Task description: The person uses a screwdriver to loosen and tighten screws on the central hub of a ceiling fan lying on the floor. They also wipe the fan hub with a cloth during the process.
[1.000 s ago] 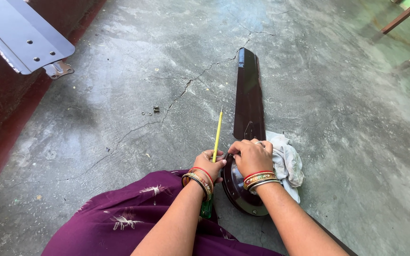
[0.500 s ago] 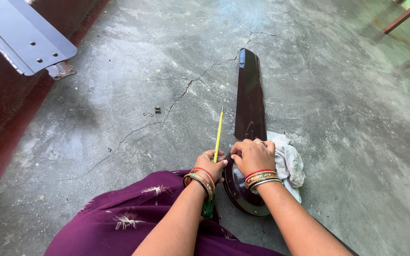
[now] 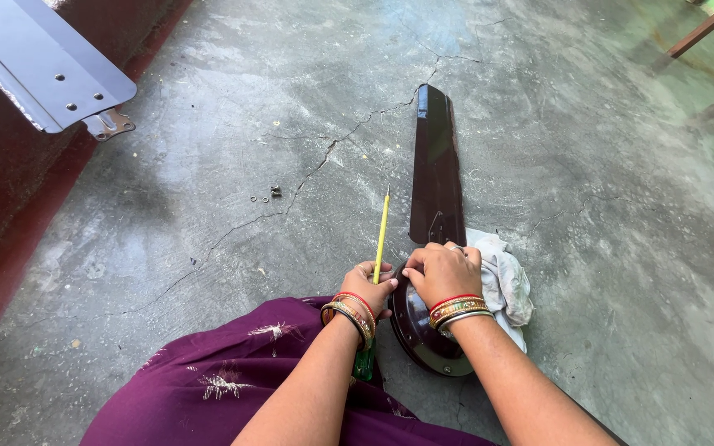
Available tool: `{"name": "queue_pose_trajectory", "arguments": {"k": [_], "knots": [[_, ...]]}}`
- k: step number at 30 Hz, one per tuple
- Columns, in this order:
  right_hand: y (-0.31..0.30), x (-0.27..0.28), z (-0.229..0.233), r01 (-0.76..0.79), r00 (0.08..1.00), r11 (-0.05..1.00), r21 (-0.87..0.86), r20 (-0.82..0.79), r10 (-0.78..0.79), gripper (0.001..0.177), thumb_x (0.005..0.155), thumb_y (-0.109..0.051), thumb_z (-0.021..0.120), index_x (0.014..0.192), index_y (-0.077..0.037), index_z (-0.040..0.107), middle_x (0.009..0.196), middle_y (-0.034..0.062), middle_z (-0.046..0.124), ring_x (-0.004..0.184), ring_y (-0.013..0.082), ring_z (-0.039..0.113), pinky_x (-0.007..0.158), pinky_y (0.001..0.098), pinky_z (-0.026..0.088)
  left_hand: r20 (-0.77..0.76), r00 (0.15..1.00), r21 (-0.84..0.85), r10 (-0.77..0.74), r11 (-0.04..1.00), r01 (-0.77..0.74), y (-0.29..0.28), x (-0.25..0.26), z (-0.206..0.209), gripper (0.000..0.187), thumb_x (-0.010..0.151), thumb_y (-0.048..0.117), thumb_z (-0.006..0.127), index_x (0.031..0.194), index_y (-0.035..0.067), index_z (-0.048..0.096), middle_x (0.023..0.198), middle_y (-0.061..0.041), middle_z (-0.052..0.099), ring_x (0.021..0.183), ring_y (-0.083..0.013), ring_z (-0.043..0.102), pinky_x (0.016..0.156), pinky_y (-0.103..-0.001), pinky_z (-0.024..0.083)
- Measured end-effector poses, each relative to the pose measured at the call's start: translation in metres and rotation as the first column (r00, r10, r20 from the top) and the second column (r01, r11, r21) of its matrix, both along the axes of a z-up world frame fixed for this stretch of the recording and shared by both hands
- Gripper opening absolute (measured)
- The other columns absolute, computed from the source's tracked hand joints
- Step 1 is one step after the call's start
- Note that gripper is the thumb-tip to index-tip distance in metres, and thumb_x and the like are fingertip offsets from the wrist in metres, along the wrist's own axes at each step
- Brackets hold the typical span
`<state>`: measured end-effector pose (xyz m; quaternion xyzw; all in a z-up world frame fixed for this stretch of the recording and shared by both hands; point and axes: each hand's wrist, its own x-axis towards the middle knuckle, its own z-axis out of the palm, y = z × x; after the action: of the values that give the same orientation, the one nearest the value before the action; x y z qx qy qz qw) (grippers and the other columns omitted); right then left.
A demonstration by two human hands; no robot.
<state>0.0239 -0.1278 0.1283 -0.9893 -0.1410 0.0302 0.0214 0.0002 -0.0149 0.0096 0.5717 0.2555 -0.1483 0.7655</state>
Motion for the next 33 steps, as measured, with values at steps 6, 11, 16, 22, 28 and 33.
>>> {"name": "queue_pose_trajectory", "arguments": {"k": [6, 11, 16, 22, 28, 33], "knots": [[-0.0068, 0.0029, -0.0083, -0.119, 0.989, 0.984, 0.132, 0.106, 0.106, 0.015, 0.078, -0.019, 0.073, 0.091, -0.024, 0.079, 0.09, -0.0051, 0.075, 0.095, 0.0191, 0.064, 0.098, 0.0425, 0.034, -0.004, 1.0, 0.025, -0.01, 1.0, 0.011, 0.0001, 0.0002, 0.0004, 0.033, 0.089, 0.009, 0.072, 0.122, 0.011, 0.065, 0.113, -0.002, 0.074, 0.095, -0.014, 0.073, 0.056, -0.029, 0.064], [-0.004, 0.0008, -0.0063, 0.009, 1.0, 1.0, 0.021, 0.019, -0.009, 0.009, 0.083, -0.03, 0.076, 0.083, -0.022, 0.079, 0.091, -0.0027, 0.072, 0.097, 0.0193, 0.064, 0.1, 0.0411, 0.035, 0.005, 1.0, 0.019, -0.001, 1.0, 0.001, -0.0007, 0.0002, -0.0001, 0.034, 0.089, 0.008, 0.073, 0.122, 0.011, 0.066, 0.112, -0.002, 0.074, 0.095, -0.0139, 0.073, 0.056, -0.03, 0.064], [-0.0043, 0.0015, -0.0068, -0.074, 0.996, 0.997, 0.027, 0.042, 0.073, 0.008, 0.082, -0.029, 0.076, 0.085, -0.022, 0.078, 0.087, -0.003, 0.073, 0.097, 0.0195, 0.064, 0.104, 0.0416, 0.035, -0.001, 1.0, 0.027, -0.007, 1.0, 0.007, 0.0002, 0.0, 0.0003, 0.034, 0.089, 0.009, 0.073, 0.122, 0.011, 0.066, 0.112, -0.002, 0.074, 0.095, -0.0141, 0.073, 0.056, -0.03, 0.064], [-0.0092, 0.002, -0.0083, -0.15, 0.984, 0.975, 0.164, 0.123, 0.13, 0.021, 0.077, -0.017, 0.072, 0.097, -0.021, 0.076, 0.089, -0.0038, 0.074, 0.094, 0.02, 0.066, 0.104, 0.0433, 0.035, -0.009, 1.0, 0.024, -0.006, 1.0, 0.006, 0.0005, -0.0003, 0.0041, 0.034, 0.089, 0.008, 0.073, 0.122, 0.012, 0.065, 0.114, -0.003, 0.074, 0.095, -0.0147, 0.073, 0.056, -0.029, 0.065], [-0.0029, 0.0005, -0.0041, 0.033, 0.999, 0.999, -0.04, -0.024, -0.034, 0.023, 0.087, -0.042, 0.074, 0.086, -0.02, 0.078, 0.093, -0.0024, 0.071, 0.101, 0.0199, 0.064, 0.108, 0.0406, 0.036, -0.019, 1.0, 0.036, -0.009, 0.999, 0.009, -0.0001, -0.0012, 0.0048, 0.035, 0.089, 0.01, 0.073, 0.123, 0.011, 0.065, 0.116, -0.001, 0.074, 0.097, -0.0146, 0.073, 0.056, -0.029, 0.064], [-0.0042, 0.0015, -0.0069, -0.05, 0.999, 0.999, 0.022, 0.003, 0.05, 0.012, 0.084, -0.032, 0.074, 0.09, -0.022, 0.077, 0.093, -0.002, 0.071, 0.102, 0.0186, 0.064, 0.111, 0.0427, 0.031, -0.004, 1.0, 0.007, 0.001, 1.0, -0.001, 0.0, -0.0006, 0.0032, 0.037, 0.089, 0.008, 0.072, 0.124, 0.011, 0.064, 0.118, -0.002, 0.074, 0.098, -0.0151, 0.073, 0.056, -0.03, 0.064]]}}
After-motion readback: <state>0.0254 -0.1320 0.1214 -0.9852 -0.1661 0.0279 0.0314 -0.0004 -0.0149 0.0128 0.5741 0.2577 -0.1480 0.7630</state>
